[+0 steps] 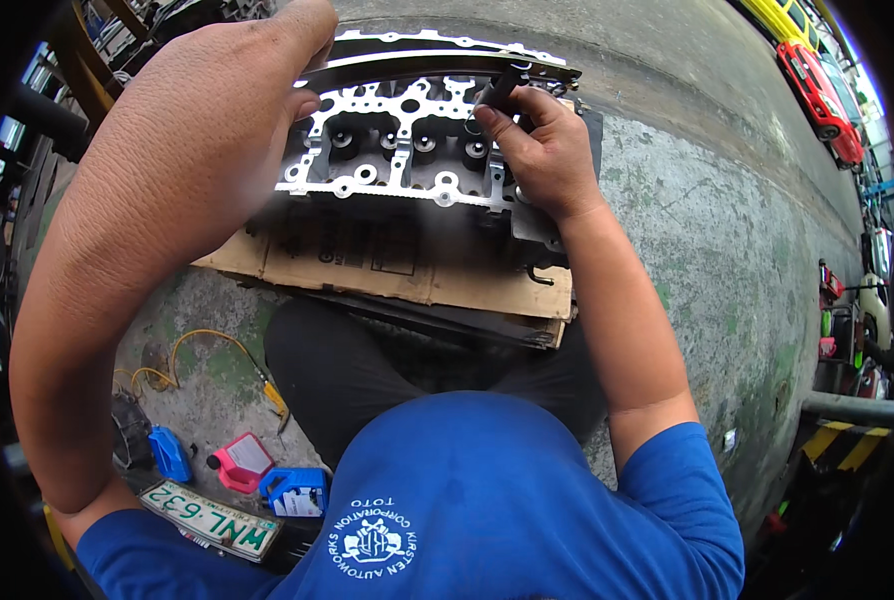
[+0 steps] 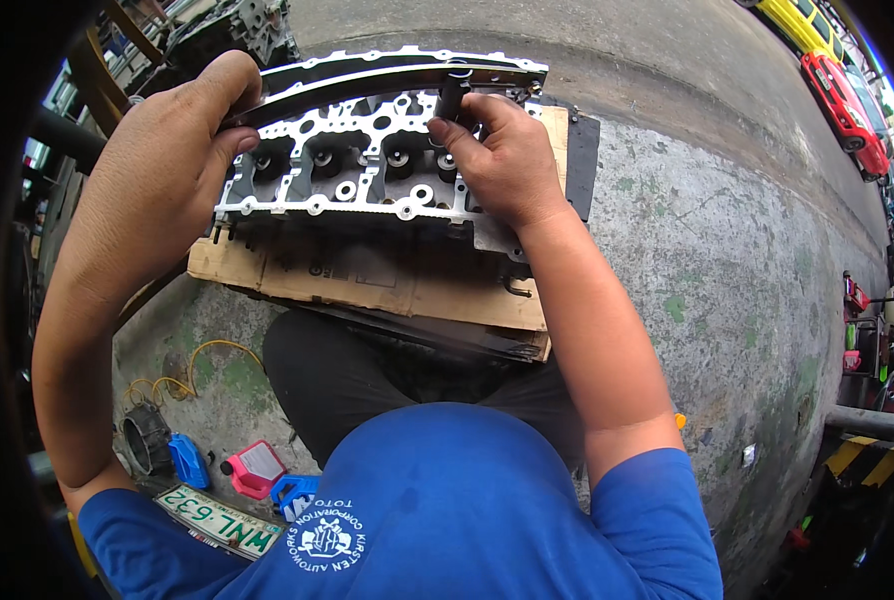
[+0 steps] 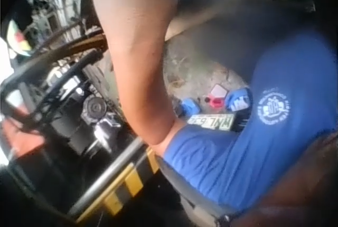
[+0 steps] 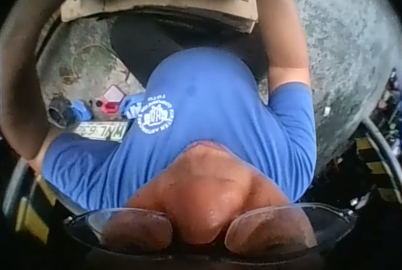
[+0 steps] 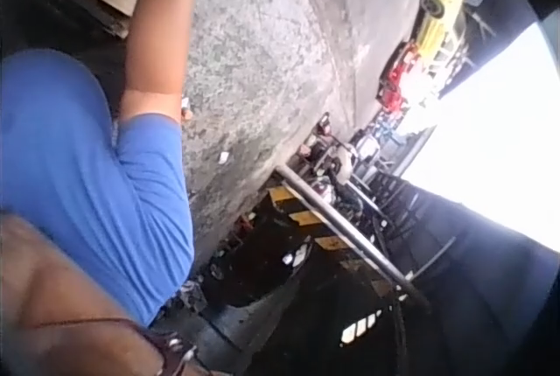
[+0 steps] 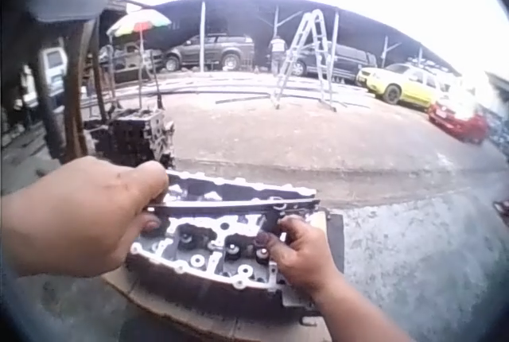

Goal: The recorder is shown repairing an engine head by inserting small components into the valve guides and using a precision tool to check or seat them.

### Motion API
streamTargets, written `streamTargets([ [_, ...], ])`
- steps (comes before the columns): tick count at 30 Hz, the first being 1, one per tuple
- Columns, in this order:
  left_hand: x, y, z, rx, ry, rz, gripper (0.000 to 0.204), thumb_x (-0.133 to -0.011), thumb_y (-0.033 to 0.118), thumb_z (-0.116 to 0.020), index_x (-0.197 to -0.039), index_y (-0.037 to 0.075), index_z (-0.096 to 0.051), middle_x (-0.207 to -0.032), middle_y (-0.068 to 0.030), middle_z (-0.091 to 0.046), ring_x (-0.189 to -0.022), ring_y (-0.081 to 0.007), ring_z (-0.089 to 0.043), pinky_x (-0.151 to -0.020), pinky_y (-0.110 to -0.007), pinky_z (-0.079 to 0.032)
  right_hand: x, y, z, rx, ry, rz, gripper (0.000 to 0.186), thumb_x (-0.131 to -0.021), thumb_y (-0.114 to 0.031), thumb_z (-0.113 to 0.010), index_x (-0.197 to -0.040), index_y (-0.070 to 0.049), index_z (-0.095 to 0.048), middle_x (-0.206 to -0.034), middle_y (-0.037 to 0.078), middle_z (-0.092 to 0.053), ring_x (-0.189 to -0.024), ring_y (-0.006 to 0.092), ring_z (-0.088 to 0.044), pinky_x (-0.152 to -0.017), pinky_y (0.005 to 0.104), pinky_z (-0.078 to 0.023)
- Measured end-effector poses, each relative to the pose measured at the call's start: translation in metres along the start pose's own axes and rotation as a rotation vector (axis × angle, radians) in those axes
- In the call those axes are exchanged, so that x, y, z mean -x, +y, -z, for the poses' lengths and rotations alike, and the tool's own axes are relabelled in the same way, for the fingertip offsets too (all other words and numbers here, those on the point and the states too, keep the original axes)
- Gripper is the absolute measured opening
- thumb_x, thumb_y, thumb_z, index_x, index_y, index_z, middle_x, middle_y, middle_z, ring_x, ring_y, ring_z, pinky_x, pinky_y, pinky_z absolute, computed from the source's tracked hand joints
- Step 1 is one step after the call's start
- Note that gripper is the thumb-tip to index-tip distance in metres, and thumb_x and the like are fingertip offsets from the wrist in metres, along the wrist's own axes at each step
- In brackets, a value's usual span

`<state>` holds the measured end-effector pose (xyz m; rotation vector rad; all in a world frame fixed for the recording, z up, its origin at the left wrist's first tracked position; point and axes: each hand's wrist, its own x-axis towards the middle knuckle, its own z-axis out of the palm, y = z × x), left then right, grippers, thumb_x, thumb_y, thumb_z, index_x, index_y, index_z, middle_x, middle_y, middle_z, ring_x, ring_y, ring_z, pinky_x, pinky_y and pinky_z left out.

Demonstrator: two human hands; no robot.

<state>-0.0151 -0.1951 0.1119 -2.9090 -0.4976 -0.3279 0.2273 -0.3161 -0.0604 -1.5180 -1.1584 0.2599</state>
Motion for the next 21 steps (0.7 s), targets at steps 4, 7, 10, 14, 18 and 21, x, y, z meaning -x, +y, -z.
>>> streamTargets([
  [4,0.018,0.007,0.005,0.156,-0.185,-0.011,0.015,-0.100,0.005,-0.057,-0.114,0.001,-0.057,-0.077,-0.0179,-0.062,-0.071,-0.0333,-0.064,-0.066,-0.043,-0.048,0.001,-0.009,0.002,0.252,-0.029,0.018,0.030,-0.090,-0.024,-0.078,-0.105,0.002,-0.074,-0.098,0.016,-0.075,-0.088,0.0292,-0.071,-0.080,0.0364,-0.055],
  [7,0.022,0.003,-0.016,0.321,-0.277,0.061,0.013,-0.101,0.007,-0.055,-0.109,-0.002,-0.059,-0.072,-0.0167,-0.060,-0.067,-0.0292,-0.062,-0.065,-0.042,-0.047,0.002,-0.009,0.003,0.401,-0.053,0.027,0.034,-0.088,-0.030,-0.076,-0.103,0.001,-0.075,-0.099,0.019,-0.074,-0.091,0.0356,-0.071,-0.082,0.0412,-0.056],
  [10,0.028,-0.001,-0.039,0.482,-0.167,0.096,0.019,-0.104,0.010,-0.055,-0.115,-0.004,-0.061,-0.070,-0.0137,-0.056,-0.064,-0.0219,-0.057,-0.064,-0.038,-0.047,0.002,-0.011,0.001,0.471,-0.070,-0.010,0.039,-0.086,-0.036,-0.072,-0.098,0.001,-0.076,-0.098,0.021,-0.073,-0.094,0.0394,-0.070,-0.084,0.0454,-0.055],
  [14,0.031,-0.001,-0.057,0.606,-0.194,0.155,0.023,-0.105,0.011,-0.055,-0.120,-0.003,-0.063,-0.072,-0.0117,-0.059,-0.064,-0.0188,-0.056,-0.062,-0.036,-0.047,0.001,-0.012,0.000,0.480,-0.048,-0.026,0.035,-0.084,-0.034,-0.070,-0.095,-0.001,-0.077,-0.093,0.021,-0.073,-0.091,0.0391,-0.070,-0.081,0.0460,-0.054],
  [18,0.035,-0.002,-0.067,0.601,-0.168,0.165,0.022,-0.105,0.012,-0.054,-0.120,-0.003,-0.063,-0.072,-0.0116,-0.060,-0.064,-0.0183,-0.057,-0.062,-0.036,-0.047,0.001,-0.012,-0.001,0.507,-0.060,-0.031,0.033,-0.084,-0.033,-0.070,-0.093,-0.002,-0.077,-0.094,0.020,-0.073,-0.093,0.0388,-0.069,-0.083,0.0454,-0.054],
  [21,0.038,-0.002,-0.076,0.622,-0.117,0.129,0.022,-0.105,0.013,-0.055,-0.119,-0.002,-0.063,-0.072,-0.0117,-0.061,-0.065,-0.0212,-0.060,-0.063,-0.038,-0.048,0.001,-0.011,0.000,0.532,-0.056,0.024,0.031,-0.085,-0.029,-0.072,-0.096,-0.002,-0.078,-0.092,0.018,-0.075,-0.089,0.0346,-0.071,-0.082,0.0418,-0.054],
])
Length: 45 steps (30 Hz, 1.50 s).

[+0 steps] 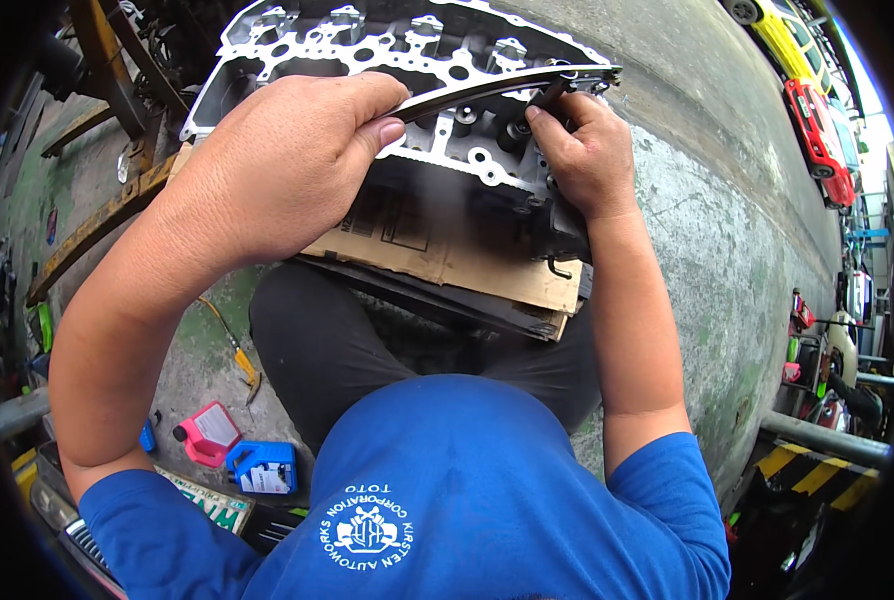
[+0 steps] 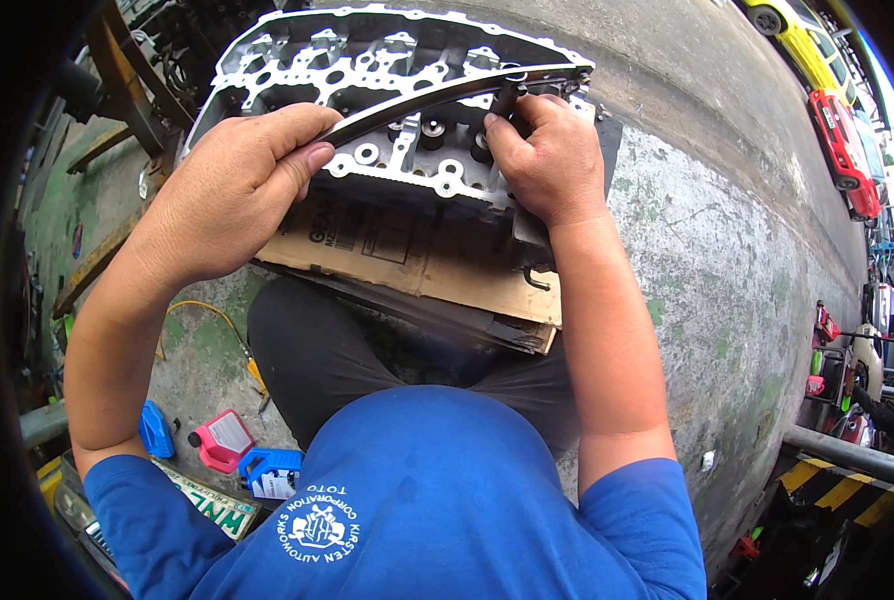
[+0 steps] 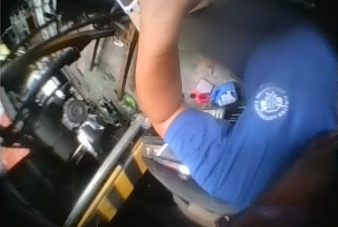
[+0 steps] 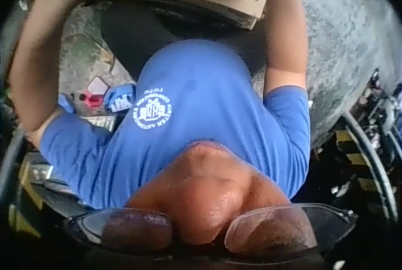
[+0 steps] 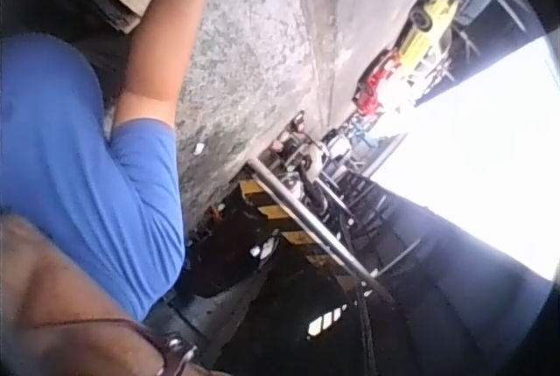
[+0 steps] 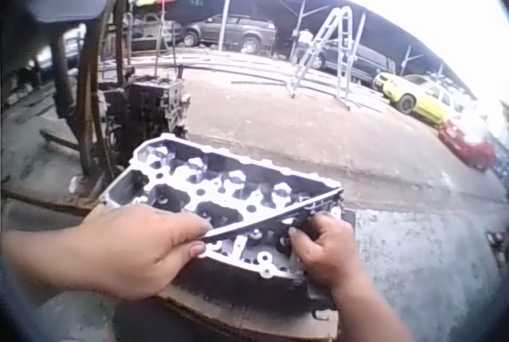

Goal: The recorder is shown repairing an engine head by inserting small components into the valve guides and using a precision tool to check or seat them.

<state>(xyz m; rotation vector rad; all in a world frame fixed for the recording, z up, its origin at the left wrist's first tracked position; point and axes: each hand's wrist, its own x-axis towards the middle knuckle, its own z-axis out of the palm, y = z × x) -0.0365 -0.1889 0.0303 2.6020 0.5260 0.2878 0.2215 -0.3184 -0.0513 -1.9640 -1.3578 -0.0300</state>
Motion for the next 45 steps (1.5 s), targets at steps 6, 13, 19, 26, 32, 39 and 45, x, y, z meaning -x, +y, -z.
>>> streamTargets([
  [6,0.004,-0.005,-0.008,0.017,0.004,0.006,0.023,-0.105,0.013,-0.054,-0.120,-0.001,-0.063,-0.072,-0.0126,-0.061,-0.065,-0.0236,-0.061,-0.065,-0.039,-0.048,-0.001,0.000,0.000,0.071,-0.008,0.037,0.029,-0.084,-0.028,-0.074,-0.098,-0.003,-0.079,-0.089,0.017,-0.075,-0.087,0.0329,-0.071,-0.080,0.0402,-0.054],
  [13,0.004,-0.002,-0.009,0.000,0.006,0.031,0.023,-0.104,0.013,-0.054,-0.120,-0.001,-0.063,-0.073,-0.0147,-0.063,-0.067,-0.0260,-0.064,-0.065,-0.040,-0.049,-0.001,0.000,0.000,0.047,-0.016,0.033,0.030,-0.085,-0.029,-0.073,-0.099,-0.003,-0.079,-0.090,0.018,-0.075,-0.086,0.0329,-0.071,-0.079,0.0401,-0.054],
  [19,0.005,-0.009,-0.018,0.031,0.039,-0.001,0.024,-0.104,0.014,-0.055,-0.121,-0.001,-0.063,-0.075,-0.0161,-0.063,-0.069,-0.0277,-0.065,-0.066,-0.040,-0.049,0.000,-0.001,0.000,0.043,-0.014,0.016,0.031,-0.085,-0.029,-0.073,-0.099,-0.003,-0.079,-0.090,0.018,-0.075,-0.084,0.0308,-0.072,-0.078,0.0386,-0.055],
  [26,0.010,-0.019,-0.048,0.028,0.086,-0.002,0.023,-0.104,0.016,-0.056,-0.123,0.005,-0.061,-0.088,-0.0204,-0.068,-0.084,-0.0413,-0.066,-0.075,-0.047,-0.050,0.000,-0.001,0.001,0.055,0.000,0.006,0.032,-0.081,-0.029,-0.078,-0.099,-0.002,-0.078,-0.088,0.016,-0.075,-0.078,0.0265,-0.072,-0.074,0.0357,-0.055],
  [32,0.012,-0.023,-0.058,-0.131,0.157,-0.006,0.021,-0.100,0.014,-0.061,-0.119,0.005,-0.063,-0.126,-0.0117,-0.058,-0.116,-0.0339,-0.057,-0.094,-0.044,-0.047,0.014,0.008,0.024,-0.085,0.151,-0.077,0.026,-0.080,-0.020,-0.080,-0.098,-0.002,-0.078,-0.087,0.010,-0.073,-0.076,0.0216,-0.067,-0.071,0.0328,-0.053],
  [39,0.002,-0.018,-0.046,0.028,0.007,0.089,0.018,-0.103,0.013,-0.057,-0.114,0.001,-0.063,-0.110,-0.0150,-0.065,-0.109,-0.0347,-0.060,-0.101,-0.044,-0.044,0.020,0.047,0.043,-0.221,0.206,-0.193,0.020,-0.088,-0.014,-0.078,-0.105,-0.003,-0.079,-0.085,0.003,-0.074,-0.069,0.0075,-0.060,-0.066,0.0239,-0.050],
  [45,0.002,-0.015,-0.047,-0.001,0.001,0.052,0.018,-0.106,0.014,-0.052,-0.115,0.002,-0.062,-0.102,-0.0179,-0.065,-0.102,-0.0398,-0.060,-0.097,-0.046,-0.045,0.007,0.035,0.027,-0.081,0.231,-0.104,0.023,-0.084,-0.020,-0.079,-0.102,-0.005,-0.079,-0.093,0.009,-0.078,-0.081,0.0183,-0.073,-0.077,0.0316,-0.056],
])
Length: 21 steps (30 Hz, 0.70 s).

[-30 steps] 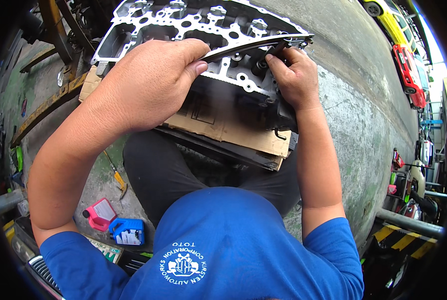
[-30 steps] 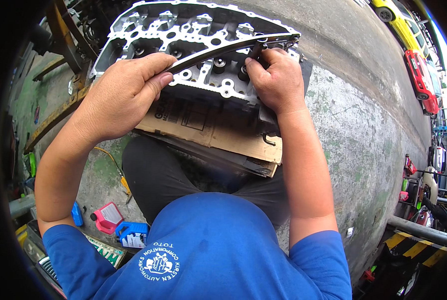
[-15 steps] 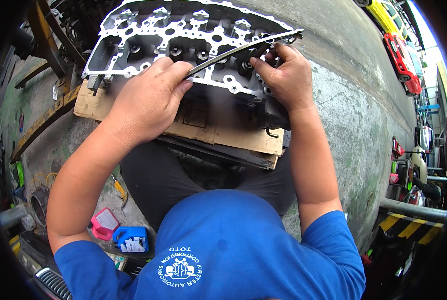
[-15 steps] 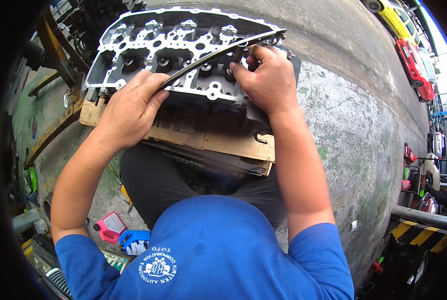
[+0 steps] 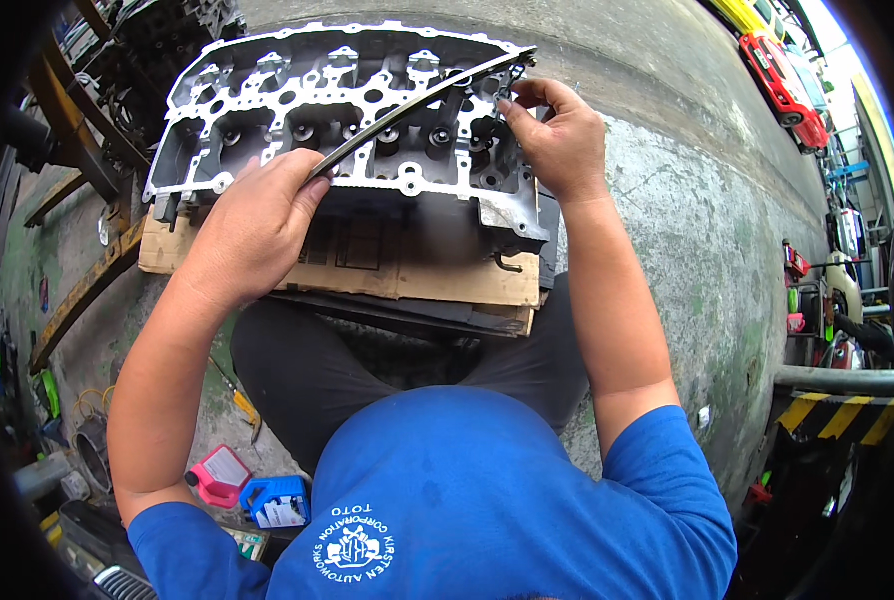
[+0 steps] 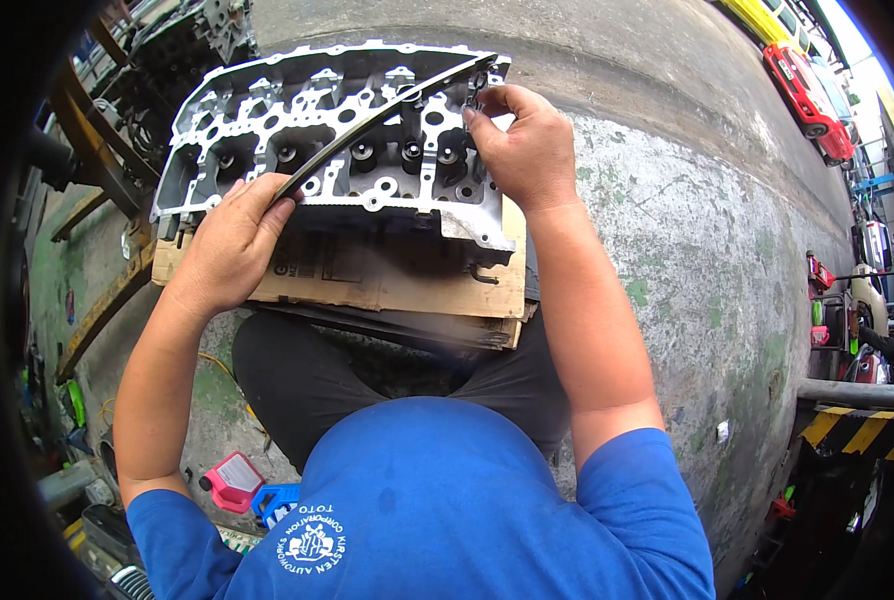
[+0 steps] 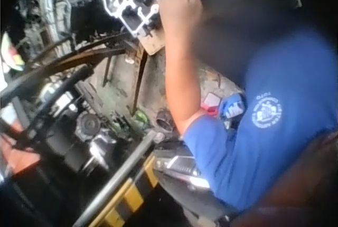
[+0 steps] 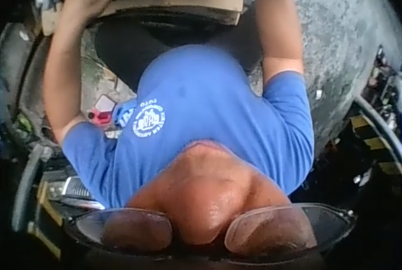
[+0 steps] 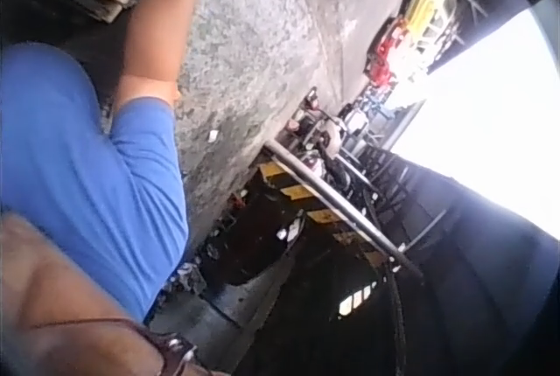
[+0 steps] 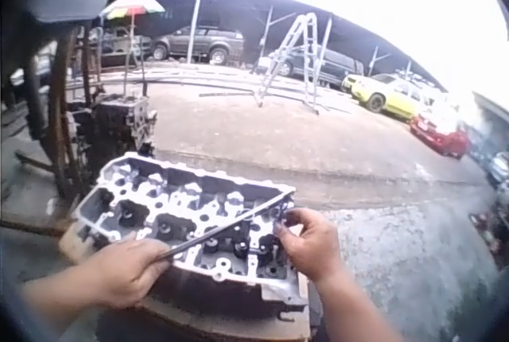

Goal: The recorder is shown repairing an engine head by inserting small components into the valve guides and using a precision tool to check or seat them.

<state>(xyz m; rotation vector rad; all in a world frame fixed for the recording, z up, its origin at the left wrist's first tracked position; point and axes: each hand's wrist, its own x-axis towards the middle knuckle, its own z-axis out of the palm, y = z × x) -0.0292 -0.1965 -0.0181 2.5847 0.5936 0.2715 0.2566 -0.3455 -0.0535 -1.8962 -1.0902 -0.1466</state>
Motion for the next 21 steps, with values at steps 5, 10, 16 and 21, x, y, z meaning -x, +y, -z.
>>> streamTargets([
  [5,0.001,0.001,0.000,-0.007,-0.029,0.059,0.019,-0.106,0.016,-0.053,-0.118,0.003,-0.060,-0.102,-0.0192,-0.065,-0.103,-0.0408,-0.061,-0.096,-0.048,-0.045,0.000,0.014,-0.003,-0.092,-0.040,-0.116,0.027,-0.085,-0.023,-0.077,-0.104,-0.004,-0.078,-0.095,0.010,-0.078,-0.084,0.0178,-0.074,-0.080,0.0310,-0.056],
  [10,0.000,0.001,-0.001,0.030,0.027,0.021,0.024,-0.106,0.020,-0.054,-0.120,0.001,-0.059,-0.106,-0.0217,-0.066,-0.106,-0.0414,-0.061,-0.091,-0.048,-0.047,0.007,0.020,-0.003,-0.186,-0.021,-0.183,0.023,-0.088,-0.020,-0.074,-0.103,-0.004,-0.078,-0.089,0.008,-0.077,-0.070,0.0115,-0.067,-0.070,0.0279,-0.054],
  [16,-0.010,0.002,0.005,0.052,-0.078,0.120,0.027,-0.108,0.025,-0.052,-0.116,0.001,-0.062,-0.101,-0.0228,-0.067,-0.098,-0.0427,-0.064,-0.084,-0.047,-0.049,0.010,0.013,-0.003,-0.115,-0.003,-0.113,0.021,-0.089,-0.018,-0.072,-0.104,-0.004,-0.077,-0.088,0.007,-0.077,-0.065,0.0105,-0.064,-0.066,0.0278,-0.053],
  [21,-0.008,-0.001,0.002,0.016,-0.038,0.098,0.026,-0.108,0.025,-0.052,-0.114,0.003,-0.063,-0.095,-0.0221,-0.067,-0.093,-0.0435,-0.064,-0.080,-0.047,-0.049,0.009,0.014,-0.002,-0.102,0.000,-0.118,0.021,-0.089,-0.017,-0.072,-0.105,-0.005,-0.077,-0.091,0.007,-0.078,-0.068,0.0113,-0.065,-0.068,0.0283,-0.054],
])
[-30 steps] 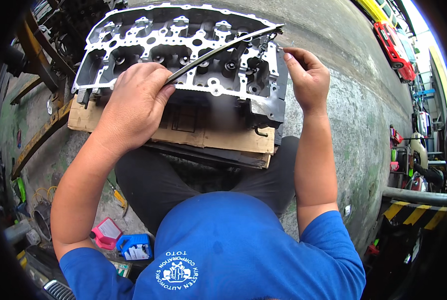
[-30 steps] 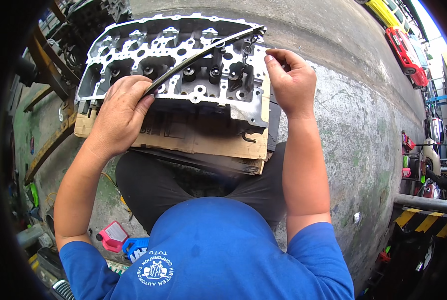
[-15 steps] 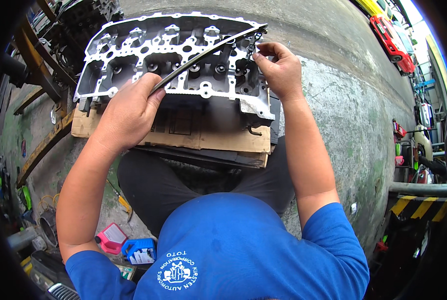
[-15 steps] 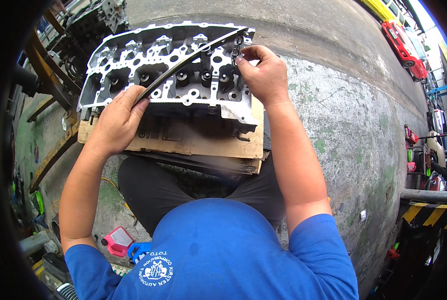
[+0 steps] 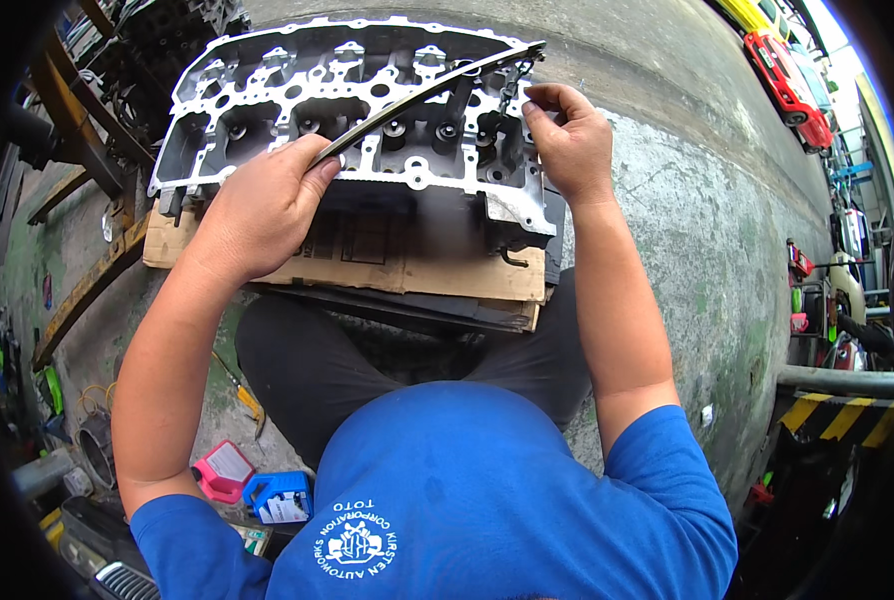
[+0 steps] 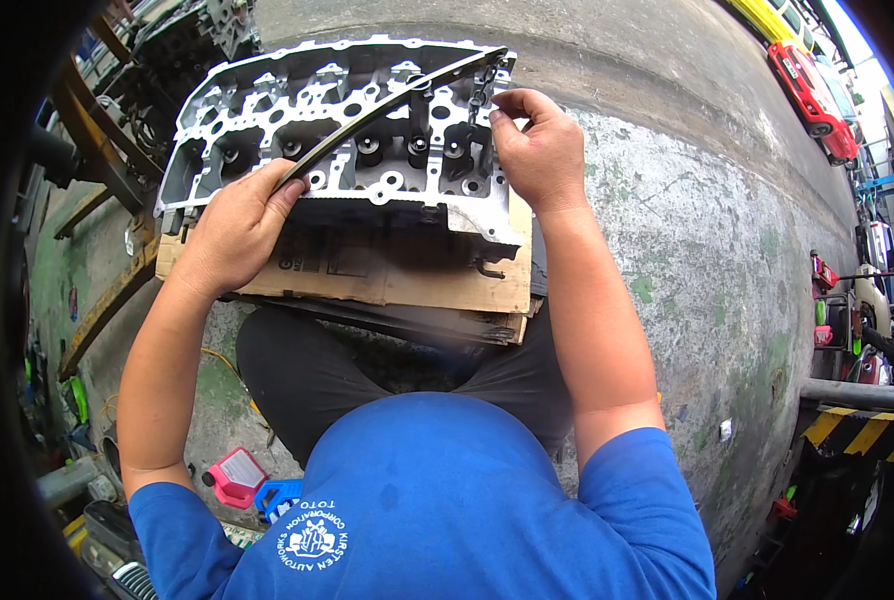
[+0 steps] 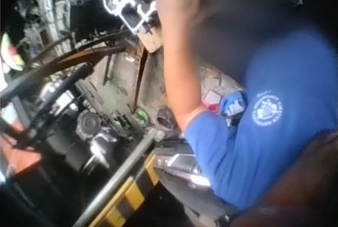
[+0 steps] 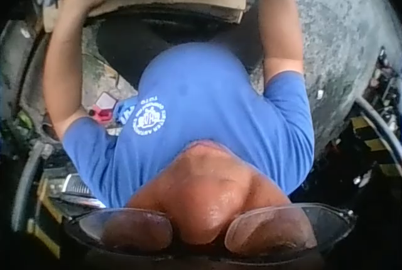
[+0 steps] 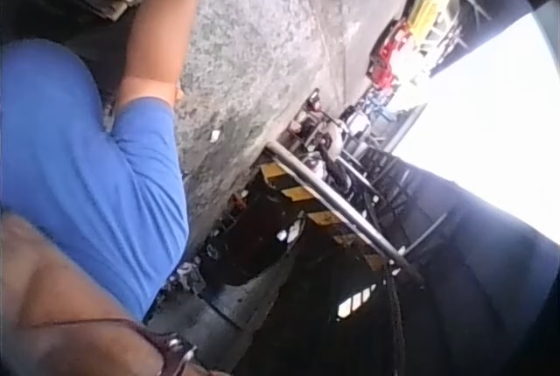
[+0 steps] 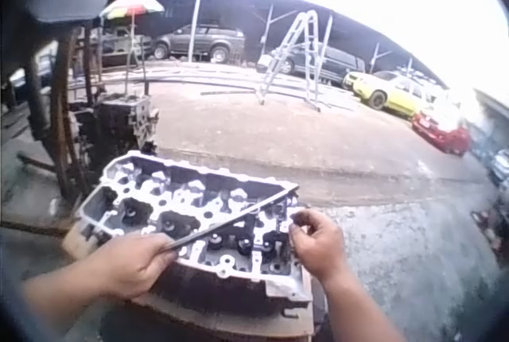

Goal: The recorder is shown repairing an engine head by inserting small components into the valve guides and using a precision tool to check or seat them.

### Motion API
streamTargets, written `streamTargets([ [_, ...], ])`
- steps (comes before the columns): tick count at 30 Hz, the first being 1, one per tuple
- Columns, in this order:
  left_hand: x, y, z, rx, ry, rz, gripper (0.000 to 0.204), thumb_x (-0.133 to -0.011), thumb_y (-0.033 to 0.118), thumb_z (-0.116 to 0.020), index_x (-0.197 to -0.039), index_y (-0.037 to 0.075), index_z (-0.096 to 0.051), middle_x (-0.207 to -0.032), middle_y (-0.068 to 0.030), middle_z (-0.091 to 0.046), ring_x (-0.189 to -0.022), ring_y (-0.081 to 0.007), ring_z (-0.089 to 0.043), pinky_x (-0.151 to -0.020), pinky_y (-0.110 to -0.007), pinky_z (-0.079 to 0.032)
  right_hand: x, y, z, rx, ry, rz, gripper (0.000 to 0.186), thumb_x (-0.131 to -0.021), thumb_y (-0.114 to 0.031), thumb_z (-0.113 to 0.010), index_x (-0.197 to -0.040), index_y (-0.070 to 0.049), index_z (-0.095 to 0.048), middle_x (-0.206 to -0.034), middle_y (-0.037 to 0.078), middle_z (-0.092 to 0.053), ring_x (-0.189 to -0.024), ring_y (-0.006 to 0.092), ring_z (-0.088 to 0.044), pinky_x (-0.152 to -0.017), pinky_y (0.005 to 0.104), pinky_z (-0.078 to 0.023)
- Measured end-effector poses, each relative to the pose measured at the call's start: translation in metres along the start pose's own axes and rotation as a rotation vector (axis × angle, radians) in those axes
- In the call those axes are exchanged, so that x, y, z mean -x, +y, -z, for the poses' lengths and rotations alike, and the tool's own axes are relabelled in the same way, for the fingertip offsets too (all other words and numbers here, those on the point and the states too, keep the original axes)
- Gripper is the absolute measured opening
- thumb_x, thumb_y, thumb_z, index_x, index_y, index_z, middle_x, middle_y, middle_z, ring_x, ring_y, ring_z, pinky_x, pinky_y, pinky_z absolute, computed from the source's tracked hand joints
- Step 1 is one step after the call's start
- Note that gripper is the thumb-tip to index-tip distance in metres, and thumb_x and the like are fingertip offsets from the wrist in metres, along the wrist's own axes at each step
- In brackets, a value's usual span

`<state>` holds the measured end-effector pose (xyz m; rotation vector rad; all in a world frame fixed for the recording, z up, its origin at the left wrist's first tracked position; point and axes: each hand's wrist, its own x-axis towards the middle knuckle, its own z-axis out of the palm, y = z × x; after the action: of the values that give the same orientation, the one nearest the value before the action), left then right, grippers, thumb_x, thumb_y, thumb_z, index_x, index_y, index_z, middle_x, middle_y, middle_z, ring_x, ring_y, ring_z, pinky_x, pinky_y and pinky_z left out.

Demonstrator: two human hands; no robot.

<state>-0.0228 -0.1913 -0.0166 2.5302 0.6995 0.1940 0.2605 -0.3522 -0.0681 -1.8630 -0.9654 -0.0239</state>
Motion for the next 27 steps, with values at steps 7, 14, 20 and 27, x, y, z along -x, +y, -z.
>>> streamTargets([
  [7,-0.001,-0.003,-0.002,-0.008,0.024,-0.027,0.027,-0.108,0.026,-0.052,-0.113,0.001,-0.064,-0.094,-0.0203,-0.068,-0.091,-0.0412,-0.065,-0.081,-0.045,-0.050,-0.003,-0.005,-0.002,0.035,-0.029,0.065,0.021,-0.089,-0.013,-0.077,-0.108,-0.003,-0.077,-0.089,0.002,-0.075,-0.072,0.0053,-0.060,-0.067,0.0234,-0.050],
  [14,-0.001,0.011,0.008,-0.031,0.085,-0.006,0.028,-0.107,0.026,-0.052,-0.104,0.000,-0.061,-0.094,-0.0209,-0.067,-0.092,-0.0433,-0.064,-0.079,-0.050,-0.049,-0.009,0.004,-0.003,0.026,-0.074,-0.044,0.027,-0.087,-0.017,-0.073,-0.110,-0.006,-0.077,-0.104,0.010,-0.079,-0.098,0.0220,-0.075,-0.091,0.0330,-0.056],
  [20,0.005,0.015,0.020,-0.107,0.133,-0.026,0.027,-0.106,0.025,-0.053,-0.102,0.000,-0.061,-0.094,-0.0221,-0.066,-0.092,-0.0438,-0.064,-0.080,-0.050,-0.048,-0.014,0.009,-0.004,-0.063,-0.098,-0.047,0.028,-0.088,-0.016,-0.071,-0.113,-0.004,-0.076,-0.104,0.012,-0.078,-0.096,0.0210,-0.074,-0.091,0.0325,-0.056],
  [27,0.015,0.027,0.059,-0.243,0.150,-0.070,0.028,-0.105,0.024,-0.054,-0.096,-0.001,-0.060,-0.089,-0.0220,-0.063,-0.087,-0.0435,-0.062,-0.077,-0.049,-0.047,-0.015,0.011,-0.005,-0.076,-0.114,-0.064,0.026,-0.092,-0.011,-0.069,-0.117,-0.002,-0.074,-0.100,0.006,-0.075,-0.092,0.0122,-0.068,-0.086,0.0278,-0.054],
])
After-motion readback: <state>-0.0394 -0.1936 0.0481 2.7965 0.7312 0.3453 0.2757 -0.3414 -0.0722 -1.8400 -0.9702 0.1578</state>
